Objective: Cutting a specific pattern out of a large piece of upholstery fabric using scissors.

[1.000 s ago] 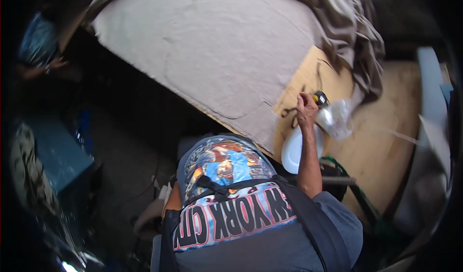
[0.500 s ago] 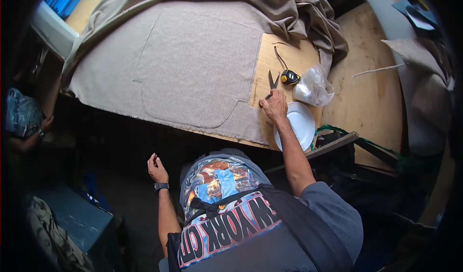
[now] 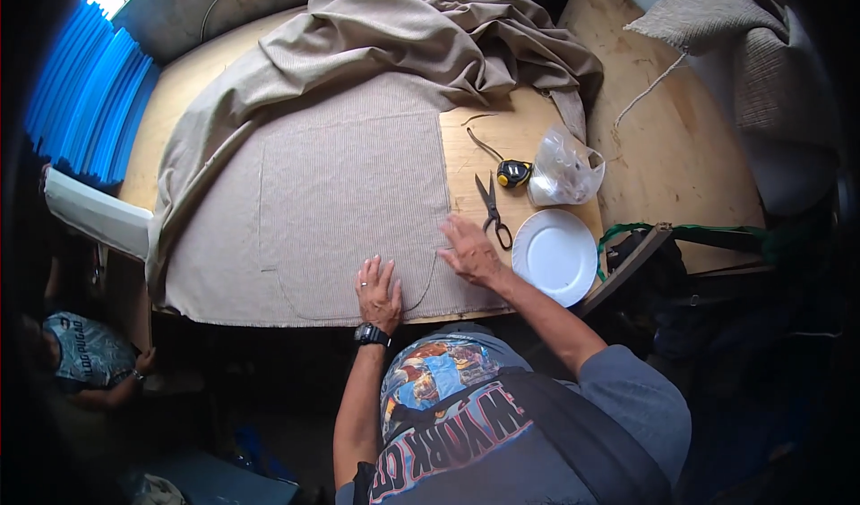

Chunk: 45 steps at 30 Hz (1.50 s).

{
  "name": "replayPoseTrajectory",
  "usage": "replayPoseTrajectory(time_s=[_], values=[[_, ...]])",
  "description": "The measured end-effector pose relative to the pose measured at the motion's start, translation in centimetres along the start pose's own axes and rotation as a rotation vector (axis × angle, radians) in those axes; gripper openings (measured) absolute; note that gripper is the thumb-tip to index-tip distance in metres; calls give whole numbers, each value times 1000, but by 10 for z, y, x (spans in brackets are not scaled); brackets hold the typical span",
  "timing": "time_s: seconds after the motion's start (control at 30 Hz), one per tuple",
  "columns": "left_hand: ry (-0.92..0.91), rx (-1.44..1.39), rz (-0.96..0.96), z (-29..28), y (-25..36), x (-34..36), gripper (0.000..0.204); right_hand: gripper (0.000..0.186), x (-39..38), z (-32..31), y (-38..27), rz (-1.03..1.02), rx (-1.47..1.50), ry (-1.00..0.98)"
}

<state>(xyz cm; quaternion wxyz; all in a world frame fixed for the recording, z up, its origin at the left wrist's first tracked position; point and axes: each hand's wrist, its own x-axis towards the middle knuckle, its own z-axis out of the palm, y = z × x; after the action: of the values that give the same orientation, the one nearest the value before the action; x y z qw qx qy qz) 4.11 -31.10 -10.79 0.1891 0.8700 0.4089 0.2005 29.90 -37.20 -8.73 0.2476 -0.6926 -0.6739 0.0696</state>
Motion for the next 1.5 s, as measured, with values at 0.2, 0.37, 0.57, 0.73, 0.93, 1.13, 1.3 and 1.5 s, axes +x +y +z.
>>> replayPoseTrajectory(time_s=[0.2, 0.37, 0.57, 0.73, 0.93, 1.13, 1.3, 1.5], values=[[-131, 130, -71, 23, 11, 8, 52, 65, 43, 75, -26, -239, 135, -104], [-160, 149, -79, 21, 12, 15, 54, 66, 102, 70, 28, -270, 5, -292], [-170, 108, -121, 19, 16, 23, 54, 68, 209, 48, 124, -76, -125, -235], [-185, 79, -152, 16, 15, 24, 53, 68, 262, 42, 167, 101, -360, -145], [-208, 65, -162, 6, 12, 26, 56, 66, 260, 51, 141, -73, -193, -128], [-233, 54, -178, 7, 11, 20, 55, 64, 249, 56, 136, -29, -254, -131], [-162, -17, -178, 9, 8, 14, 53, 64, 196, 75, 76, -139, -157, -40], [85, 12, -268, -9, -41, 21, 55, 66, 104, 81, 9, -112, -123, -269]])
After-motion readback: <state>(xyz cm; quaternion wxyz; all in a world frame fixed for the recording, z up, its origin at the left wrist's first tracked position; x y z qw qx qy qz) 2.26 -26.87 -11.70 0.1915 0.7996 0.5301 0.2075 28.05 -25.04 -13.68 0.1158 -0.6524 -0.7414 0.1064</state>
